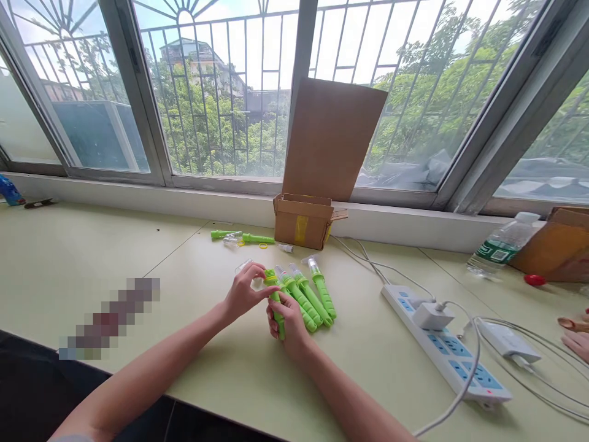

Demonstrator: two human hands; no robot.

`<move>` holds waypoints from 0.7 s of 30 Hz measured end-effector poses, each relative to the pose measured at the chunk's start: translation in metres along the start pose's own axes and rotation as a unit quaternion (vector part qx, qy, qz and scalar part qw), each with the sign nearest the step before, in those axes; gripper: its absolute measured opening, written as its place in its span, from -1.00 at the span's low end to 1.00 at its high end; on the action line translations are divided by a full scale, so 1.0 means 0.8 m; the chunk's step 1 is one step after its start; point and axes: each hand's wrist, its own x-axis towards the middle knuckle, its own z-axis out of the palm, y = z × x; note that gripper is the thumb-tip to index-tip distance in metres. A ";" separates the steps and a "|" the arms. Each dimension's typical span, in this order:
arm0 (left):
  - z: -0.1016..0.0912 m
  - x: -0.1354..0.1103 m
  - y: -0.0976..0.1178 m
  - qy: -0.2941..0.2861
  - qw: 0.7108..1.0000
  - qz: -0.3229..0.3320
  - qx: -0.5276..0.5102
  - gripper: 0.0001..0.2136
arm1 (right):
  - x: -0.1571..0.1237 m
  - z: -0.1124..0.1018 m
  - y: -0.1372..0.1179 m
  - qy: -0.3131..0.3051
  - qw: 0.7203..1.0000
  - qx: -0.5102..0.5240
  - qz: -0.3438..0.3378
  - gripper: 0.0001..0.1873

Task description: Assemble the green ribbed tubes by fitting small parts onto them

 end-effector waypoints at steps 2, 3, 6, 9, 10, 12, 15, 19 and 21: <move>0.000 0.000 -0.001 0.000 1.000 0.001 0.000 -0.68 | 0.001 -0.002 0.001 -0.006 1.000 0.011 0.008 -0.73; 0.001 0.000 -0.001 0.000 1.000 0.000 0.000 -0.68 | 0.001 -0.002 0.001 -0.009 1.000 0.019 0.012 -0.74; 0.001 0.001 -0.001 0.000 1.000 -0.004 -0.001 -0.68 | 0.001 -0.004 0.001 -0.020 0.999 0.037 0.022 -0.76; 0.000 0.001 0.000 -0.002 1.000 -0.008 -0.001 -0.68 | 0.001 -0.004 0.001 -0.028 0.998 0.043 0.027 -0.77; 0.000 0.002 0.000 -0.003 1.000 -0.009 -0.001 -0.68 | 0.001 -0.004 0.001 -0.028 0.998 0.044 0.027 -0.77; -0.001 0.002 0.001 -0.002 1.000 -0.012 0.000 -0.67 | 0.002 -0.004 0.001 -0.027 0.998 0.045 0.027 -0.78; -0.001 0.002 0.001 -0.006 1.000 -0.015 0.005 -0.66 | 0.001 -0.004 0.001 -0.028 0.998 0.043 0.029 -0.78; 0.003 -0.001 -0.002 0.004 1.000 -0.026 0.005 -0.64 | 0.000 -0.002 -0.001 -0.023 0.999 0.039 0.029 -0.78; 0.004 -0.003 -0.004 0.009 0.999 -0.036 0.003 -0.62 | 0.000 -0.001 -0.002 -0.022 0.999 0.035 0.030 -0.77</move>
